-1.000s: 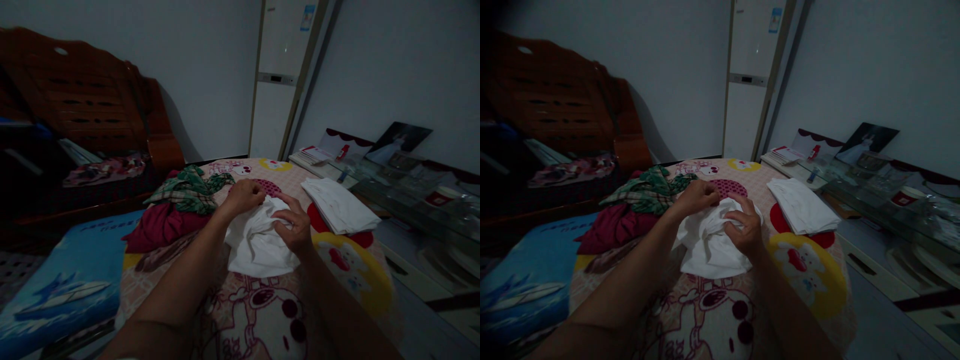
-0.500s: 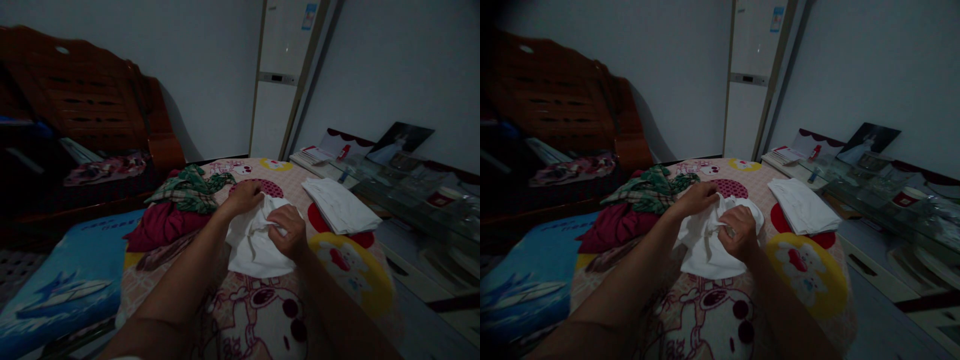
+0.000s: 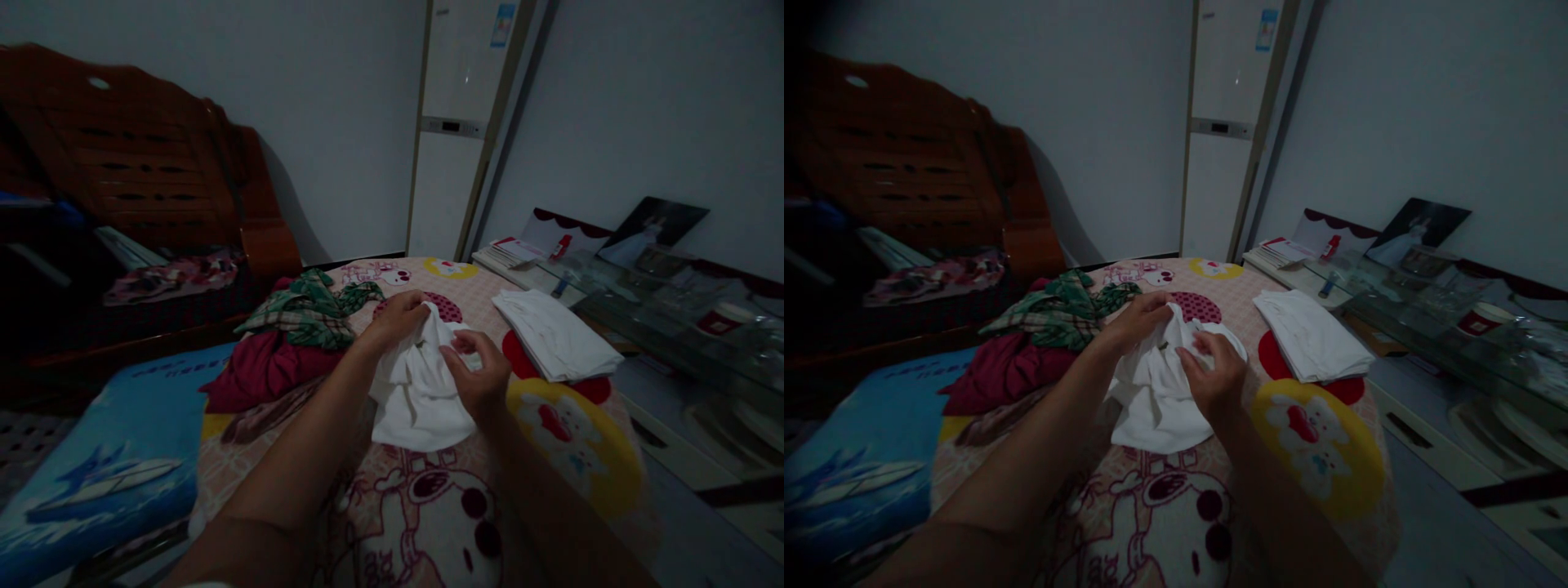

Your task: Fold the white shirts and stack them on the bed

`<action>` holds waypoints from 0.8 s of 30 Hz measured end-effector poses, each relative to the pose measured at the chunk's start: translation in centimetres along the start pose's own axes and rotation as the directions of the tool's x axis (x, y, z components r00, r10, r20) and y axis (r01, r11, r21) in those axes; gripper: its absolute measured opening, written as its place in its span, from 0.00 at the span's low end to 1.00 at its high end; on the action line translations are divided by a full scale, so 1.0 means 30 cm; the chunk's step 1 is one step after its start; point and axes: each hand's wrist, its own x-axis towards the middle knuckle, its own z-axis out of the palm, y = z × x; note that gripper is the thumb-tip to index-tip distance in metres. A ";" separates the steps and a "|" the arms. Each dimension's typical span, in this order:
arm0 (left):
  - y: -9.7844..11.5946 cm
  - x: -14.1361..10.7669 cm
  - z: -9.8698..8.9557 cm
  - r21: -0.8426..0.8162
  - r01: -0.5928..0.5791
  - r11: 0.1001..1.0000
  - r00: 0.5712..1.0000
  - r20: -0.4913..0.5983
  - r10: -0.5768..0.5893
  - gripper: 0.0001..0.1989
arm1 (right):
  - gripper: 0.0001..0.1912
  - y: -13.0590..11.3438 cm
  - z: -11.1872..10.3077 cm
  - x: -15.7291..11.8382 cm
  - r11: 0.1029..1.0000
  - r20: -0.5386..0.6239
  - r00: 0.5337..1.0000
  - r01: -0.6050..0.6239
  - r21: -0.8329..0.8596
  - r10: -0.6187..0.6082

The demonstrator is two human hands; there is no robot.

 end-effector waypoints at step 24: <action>-0.029 0.007 0.040 0.383 -0.242 0.892 0.956 0.253 0.151 0.08 | 0.15 0.109 0.025 0.011 0.554 0.376 0.756 -0.651 0.519 0.536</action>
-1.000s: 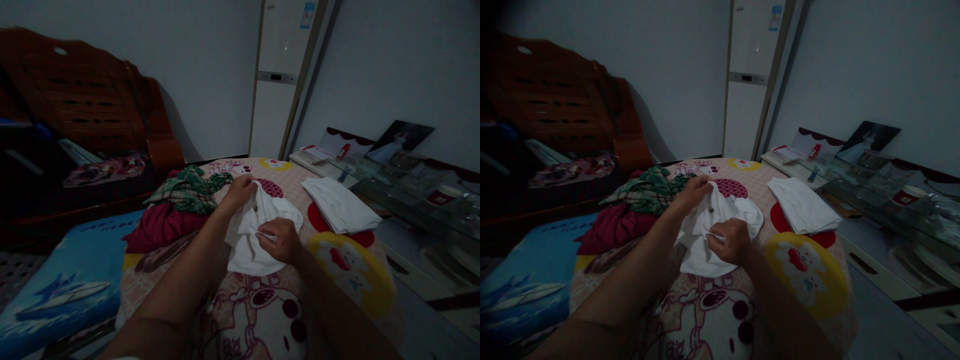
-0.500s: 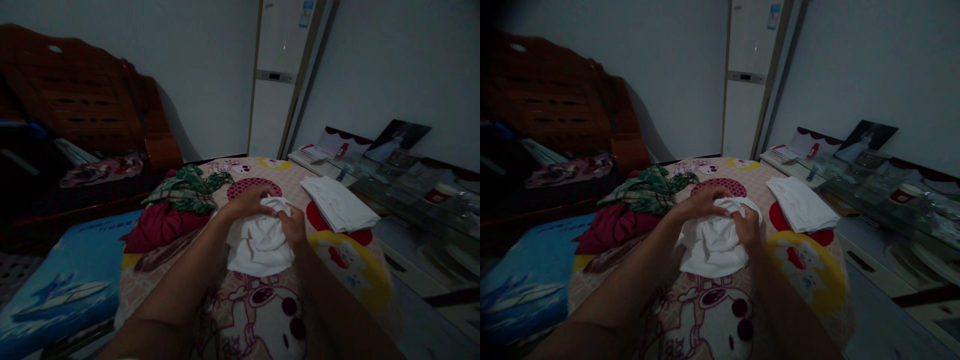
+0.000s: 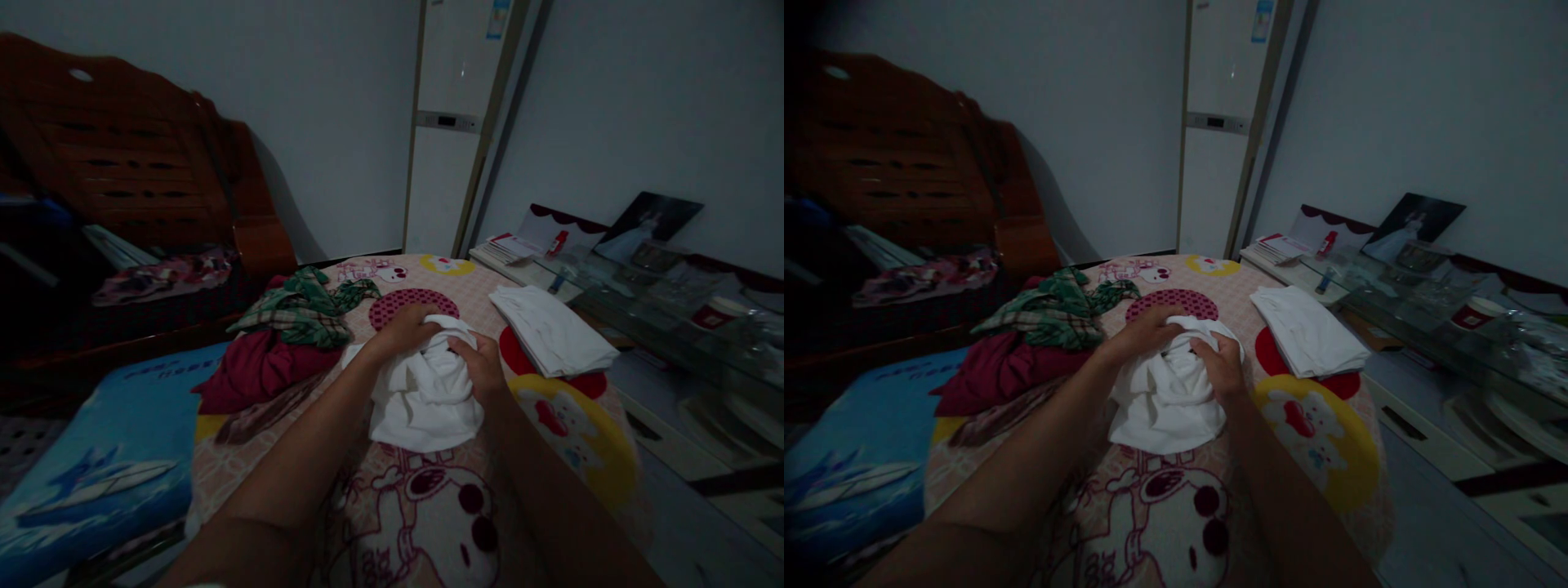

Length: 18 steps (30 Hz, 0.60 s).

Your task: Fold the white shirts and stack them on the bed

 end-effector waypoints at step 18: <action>-0.010 -0.025 -0.018 -0.436 0.259 0.862 0.961 0.207 -0.185 0.10 | 0.25 -0.029 -0.038 0.007 0.993 0.171 0.978 -0.114 -0.039 0.119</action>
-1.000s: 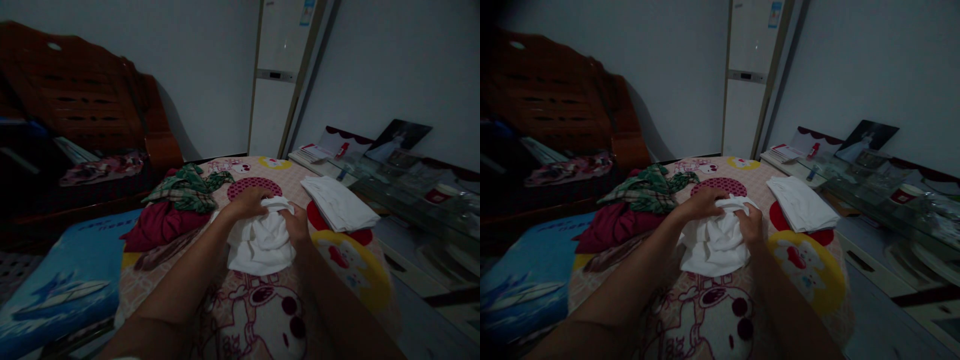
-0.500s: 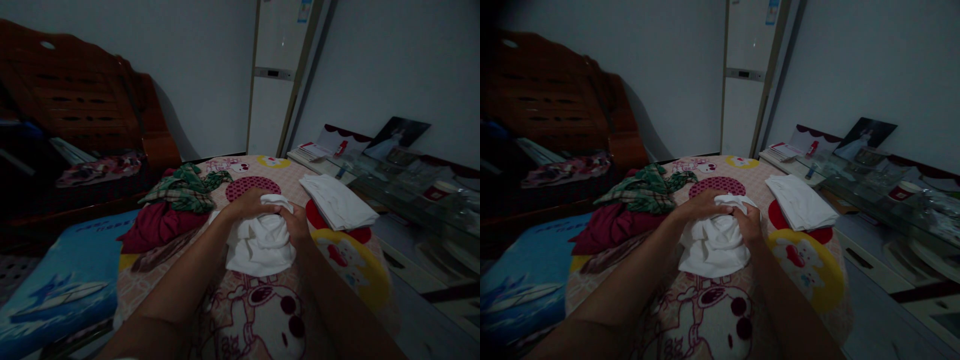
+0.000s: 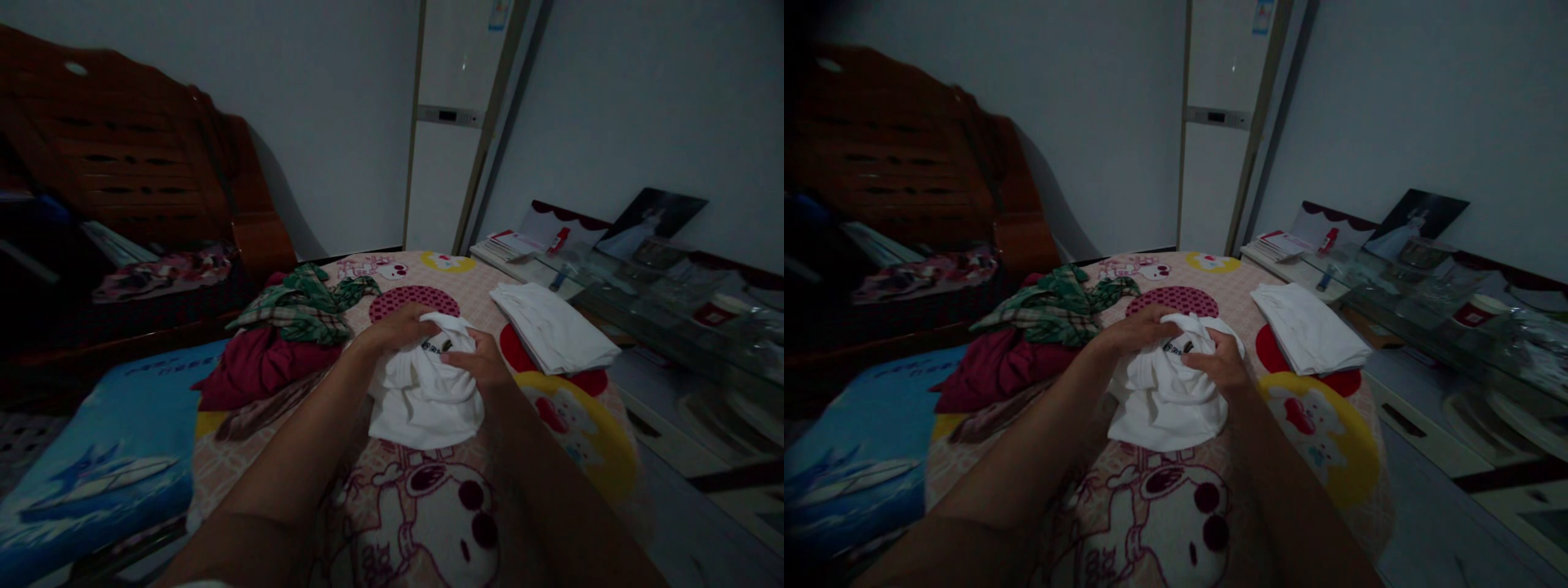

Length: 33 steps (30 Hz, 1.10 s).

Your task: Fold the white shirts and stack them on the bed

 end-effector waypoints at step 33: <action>0.058 -0.031 -0.024 -0.145 0.000 0.989 0.984 0.175 0.026 0.14 | 0.13 0.001 0.013 0.001 0.981 -0.109 0.993 -0.020 0.192 0.042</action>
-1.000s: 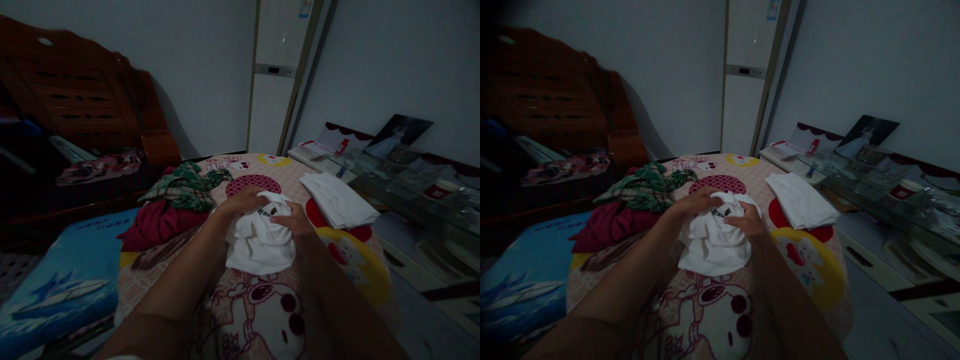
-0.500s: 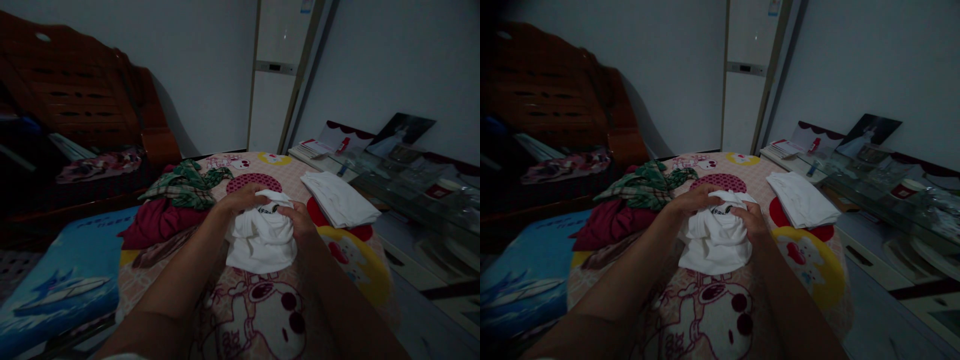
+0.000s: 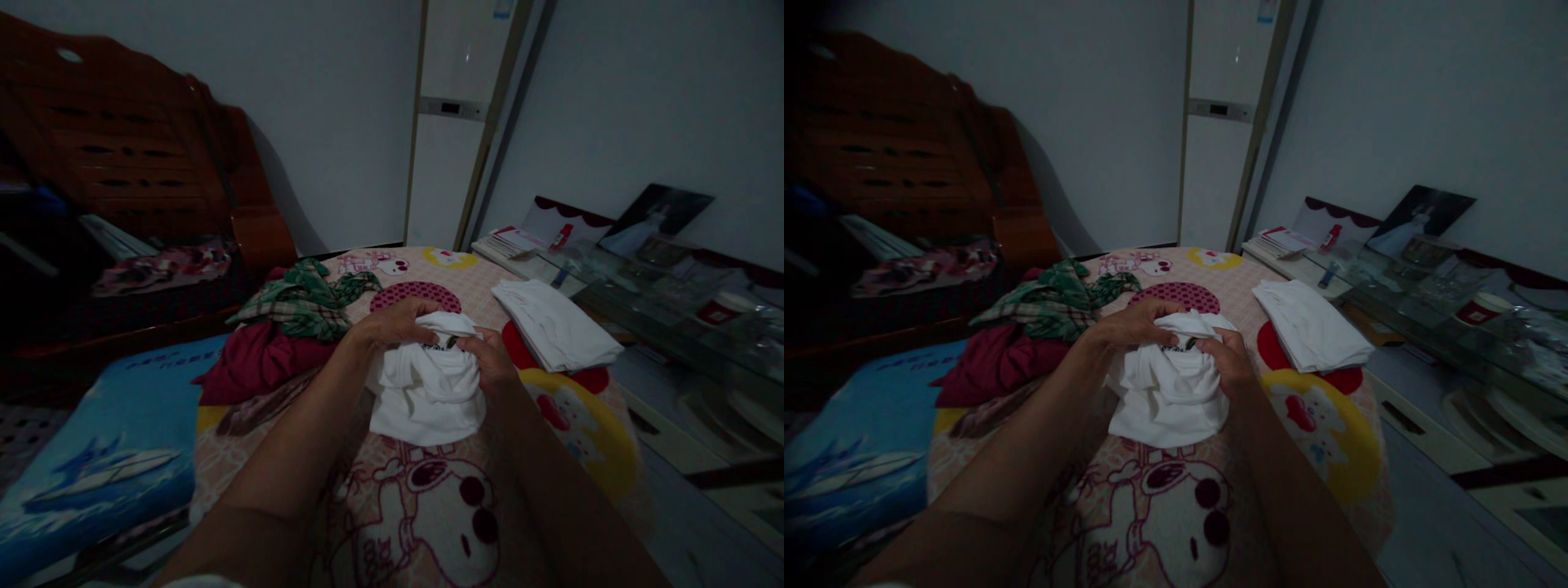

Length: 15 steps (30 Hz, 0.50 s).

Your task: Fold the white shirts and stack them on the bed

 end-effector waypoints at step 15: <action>0.000 -0.006 -0.011 0.126 -0.024 0.992 0.999 0.038 0.019 0.16 | 0.10 -0.012 0.004 -0.008 1.000 0.017 1.000 0.011 0.027 -0.011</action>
